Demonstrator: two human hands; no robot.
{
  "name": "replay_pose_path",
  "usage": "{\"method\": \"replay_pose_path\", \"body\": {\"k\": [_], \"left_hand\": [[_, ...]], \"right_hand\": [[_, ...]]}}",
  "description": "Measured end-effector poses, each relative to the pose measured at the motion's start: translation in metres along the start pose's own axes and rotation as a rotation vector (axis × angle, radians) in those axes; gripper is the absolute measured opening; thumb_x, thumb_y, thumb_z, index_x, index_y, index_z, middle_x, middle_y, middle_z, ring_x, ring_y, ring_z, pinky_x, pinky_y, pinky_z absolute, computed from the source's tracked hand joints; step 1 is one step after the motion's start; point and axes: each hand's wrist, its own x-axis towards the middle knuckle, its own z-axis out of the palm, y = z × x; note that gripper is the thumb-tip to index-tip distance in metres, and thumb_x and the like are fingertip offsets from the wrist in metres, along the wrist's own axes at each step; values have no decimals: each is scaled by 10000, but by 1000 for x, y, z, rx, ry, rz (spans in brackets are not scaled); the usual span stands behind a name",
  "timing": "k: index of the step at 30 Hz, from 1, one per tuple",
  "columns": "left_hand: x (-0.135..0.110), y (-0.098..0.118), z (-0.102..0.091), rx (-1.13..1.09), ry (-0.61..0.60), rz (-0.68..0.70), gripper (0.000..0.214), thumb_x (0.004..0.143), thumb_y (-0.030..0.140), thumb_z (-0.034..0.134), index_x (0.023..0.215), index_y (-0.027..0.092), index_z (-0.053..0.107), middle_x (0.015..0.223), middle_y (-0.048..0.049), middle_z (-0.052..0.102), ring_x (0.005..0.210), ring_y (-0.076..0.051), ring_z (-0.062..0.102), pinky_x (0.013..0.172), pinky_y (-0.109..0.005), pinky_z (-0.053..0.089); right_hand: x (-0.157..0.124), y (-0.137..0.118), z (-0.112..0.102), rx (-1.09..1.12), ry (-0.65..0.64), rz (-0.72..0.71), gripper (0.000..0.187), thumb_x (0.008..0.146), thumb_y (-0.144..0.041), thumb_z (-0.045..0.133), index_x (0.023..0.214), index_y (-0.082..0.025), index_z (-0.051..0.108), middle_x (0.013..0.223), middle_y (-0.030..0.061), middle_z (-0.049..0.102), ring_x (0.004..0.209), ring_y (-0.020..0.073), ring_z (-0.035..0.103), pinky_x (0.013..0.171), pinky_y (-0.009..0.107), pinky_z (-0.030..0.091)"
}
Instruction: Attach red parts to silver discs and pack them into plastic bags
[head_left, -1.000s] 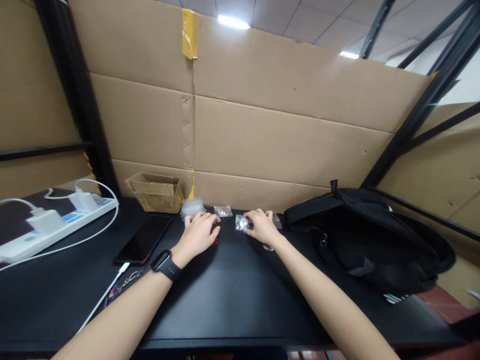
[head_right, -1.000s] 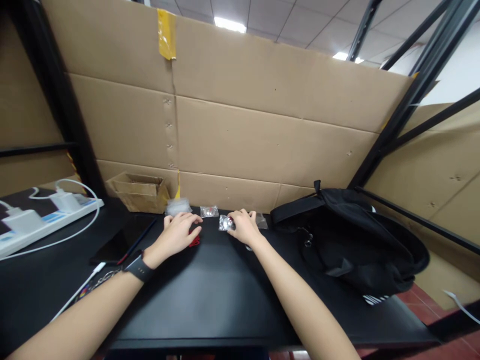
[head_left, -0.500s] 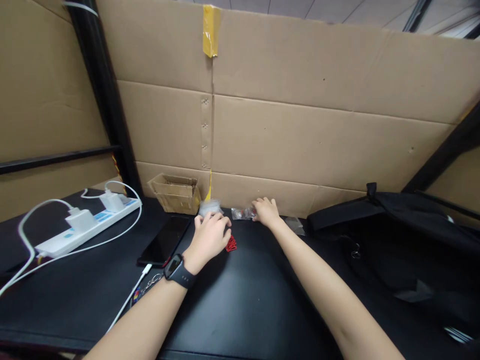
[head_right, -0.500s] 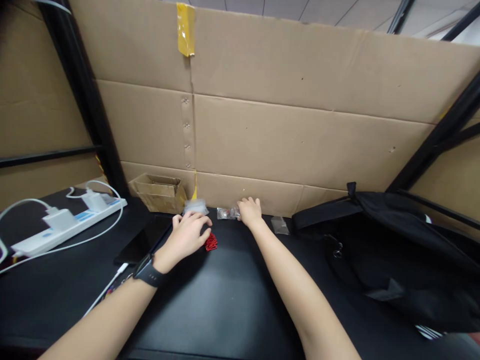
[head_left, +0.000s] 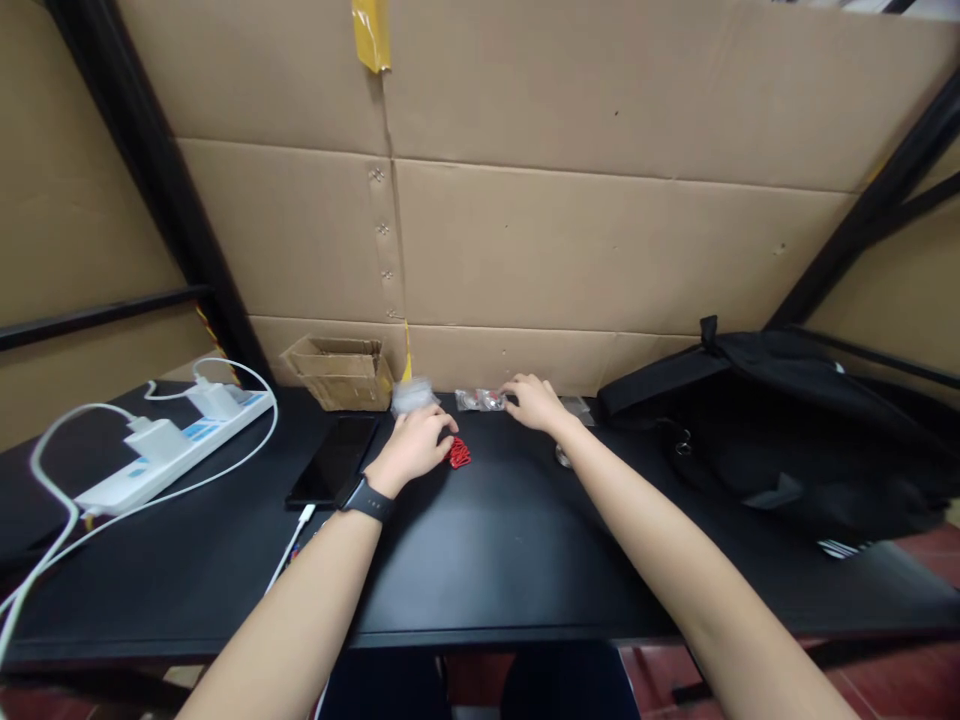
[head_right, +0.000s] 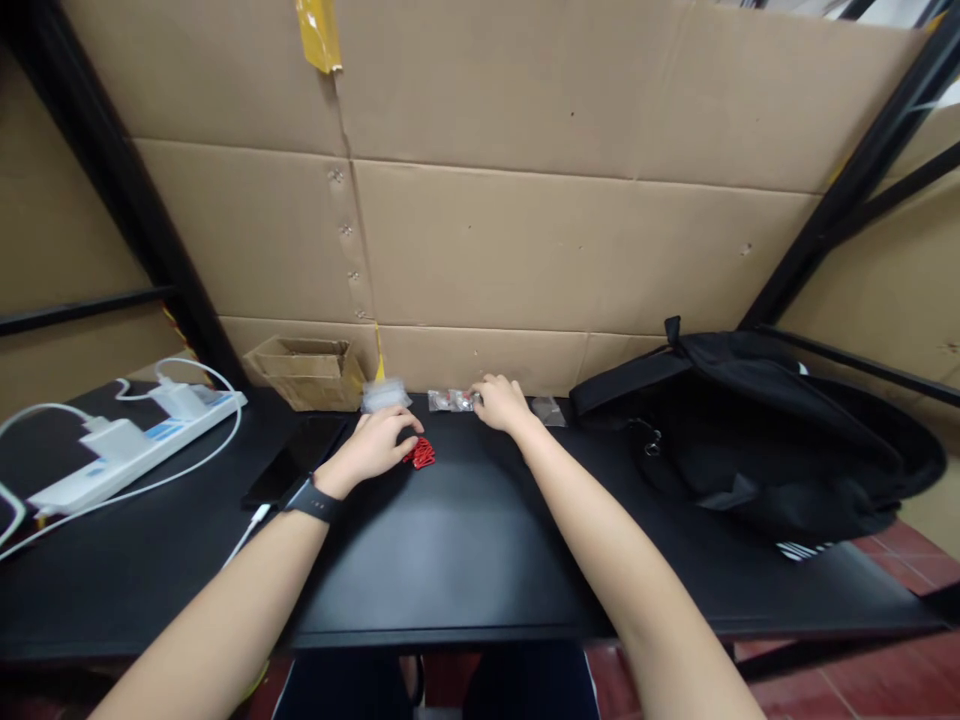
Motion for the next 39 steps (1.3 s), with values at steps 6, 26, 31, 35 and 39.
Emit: {"method": "replay_pose_path", "body": {"k": [6, 26, 31, 35, 39], "left_hand": [[0, 3, -2, -52, 48, 113, 260, 912, 156, 522, 1091, 220, 700, 1074, -69, 715, 984, -221, 670, 886, -339, 489], [-1, 16, 2, -70, -3, 184, 192, 892, 225, 549, 980, 225, 720, 1012, -61, 709, 957, -233, 639, 891, -359, 470], [-4, 15, -3, 19, 6, 156, 202, 895, 200, 548, 818, 226, 732, 976, -73, 686, 1018, -265, 583, 895, -406, 402], [-5, 16, -3, -24, -22, 161, 84, 841, 303, 695, 825, 243, 751, 991, -64, 663, 1062, -277, 551, 916, -408, 373], [-5, 17, 1, -31, -56, 161, 48, 825, 293, 730, 835, 255, 757, 998, -55, 657, 1061, -270, 545, 916, -402, 363]], "right_hand": [[-53, 48, -13, -30, 288, 345, 330, 954, -343, 539, 1219, -181, 649, 1191, 158, 641, 1109, 304, 576, 931, 389, 443], [-76, 58, -7, 571, 212, -44, 340, 839, -363, 697, 1140, -203, 704, 948, 45, 774, 758, 171, 613, 775, 290, 490], [-88, 59, -21, 401, -43, -88, 435, 699, -397, 840, 1083, -222, 735, 1018, 49, 733, 812, 184, 638, 734, 275, 483], [-95, 75, -21, 362, -240, 13, 671, 572, -356, 911, 1198, -246, 694, 1015, 25, 732, 805, 187, 675, 721, 266, 491], [-94, 77, -19, 354, -255, 29, 551, 592, -261, 878, 1119, -248, 717, 970, 6, 748, 811, 188, 689, 731, 259, 495]]}}
